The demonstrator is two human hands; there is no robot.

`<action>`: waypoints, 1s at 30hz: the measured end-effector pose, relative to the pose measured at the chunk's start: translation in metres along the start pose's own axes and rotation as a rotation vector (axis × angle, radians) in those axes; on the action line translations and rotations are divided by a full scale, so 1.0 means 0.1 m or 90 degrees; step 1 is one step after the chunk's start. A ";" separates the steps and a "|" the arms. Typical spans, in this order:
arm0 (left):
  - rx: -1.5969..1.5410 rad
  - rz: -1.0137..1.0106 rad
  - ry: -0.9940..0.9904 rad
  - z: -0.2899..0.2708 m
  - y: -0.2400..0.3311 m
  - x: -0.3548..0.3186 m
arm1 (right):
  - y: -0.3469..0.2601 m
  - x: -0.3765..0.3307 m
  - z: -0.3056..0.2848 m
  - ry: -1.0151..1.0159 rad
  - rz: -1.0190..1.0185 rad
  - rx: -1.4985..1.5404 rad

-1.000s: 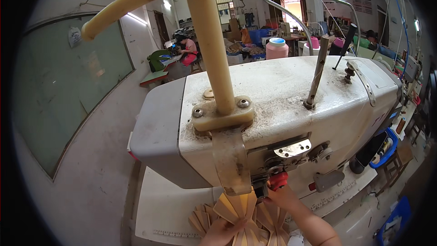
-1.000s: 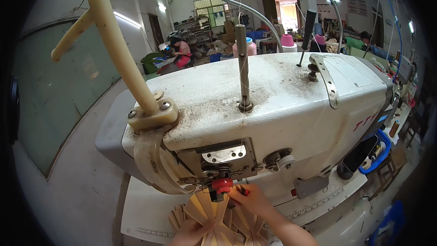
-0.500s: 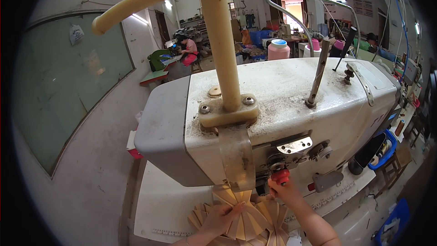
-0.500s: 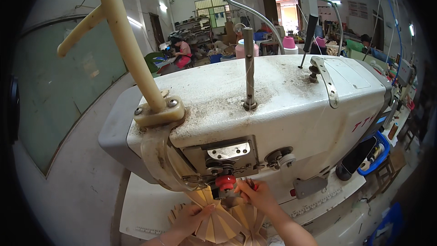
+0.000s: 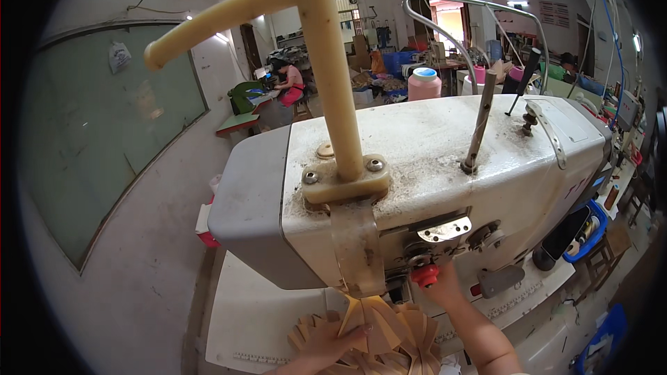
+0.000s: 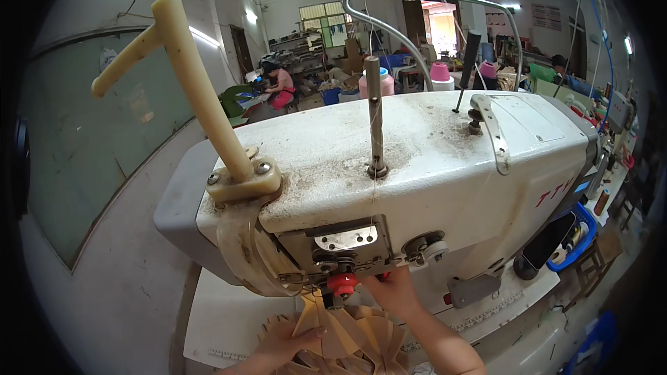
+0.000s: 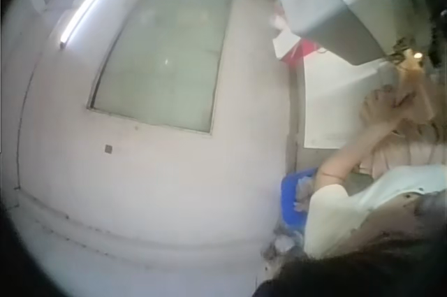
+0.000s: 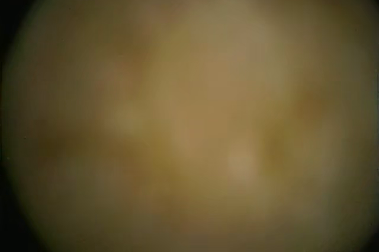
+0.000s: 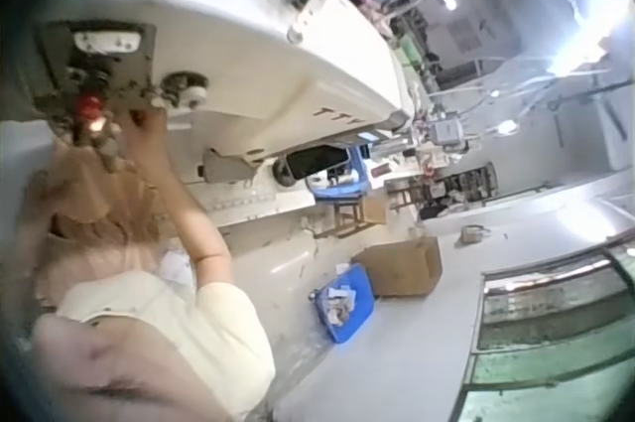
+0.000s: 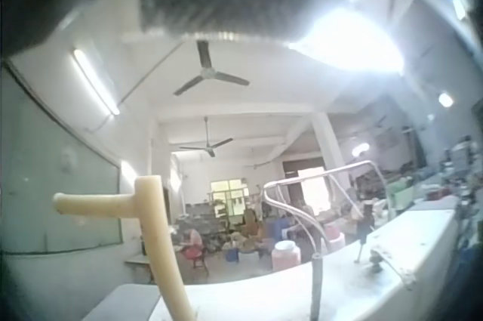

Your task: The person aligns and stitches fabric pieces together using a sewing machine and trims threads with snips.

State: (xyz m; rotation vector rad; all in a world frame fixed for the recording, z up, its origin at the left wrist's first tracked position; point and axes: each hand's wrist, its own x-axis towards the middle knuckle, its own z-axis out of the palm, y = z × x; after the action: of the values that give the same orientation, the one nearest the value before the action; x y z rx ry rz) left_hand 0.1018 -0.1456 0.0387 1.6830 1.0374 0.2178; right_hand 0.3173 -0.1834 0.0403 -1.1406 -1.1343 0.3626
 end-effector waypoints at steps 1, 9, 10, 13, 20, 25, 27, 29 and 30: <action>-0.012 -0.019 0.026 0.04 -0.06 -0.02 | -0.02 0.02 0.00 -0.009 0.004 0.040; 0.012 0.044 0.043 -0.13 0.02 0.12 | 0.07 0.00 -0.07 -0.068 0.016 -0.002; -0.014 0.056 0.047 -0.15 0.00 0.16 | 0.01 0.00 -0.04 -0.052 0.011 0.020; -0.060 0.120 0.049 -0.20 -0.06 0.28 | -0.02 -0.01 -0.04 -0.036 0.017 0.029; -0.108 0.138 0.018 -0.23 -0.06 0.29 | -0.02 -0.11 -0.06 -0.032 0.084 -0.179; -0.198 0.071 -0.079 -0.23 -0.17 0.18 | 0.16 -0.24 -0.09 -0.109 0.261 -0.065; -0.175 0.069 -0.070 -0.28 -0.09 0.21 | 0.14 -0.28 -0.09 -0.104 0.297 -0.010; -0.147 0.076 -0.066 -0.31 -0.04 0.28 | 0.15 -0.33 -0.18 -0.113 0.325 -0.053; -0.156 0.095 -0.072 -0.34 -0.05 0.33 | 0.18 -0.36 -0.21 -0.113 0.325 -0.054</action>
State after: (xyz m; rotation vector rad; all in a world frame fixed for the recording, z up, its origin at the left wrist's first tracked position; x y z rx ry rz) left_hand 0.0987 -0.0985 0.0360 1.5314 0.7692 0.3285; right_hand 0.3243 -0.2131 0.0069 -1.4937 -1.0060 0.8285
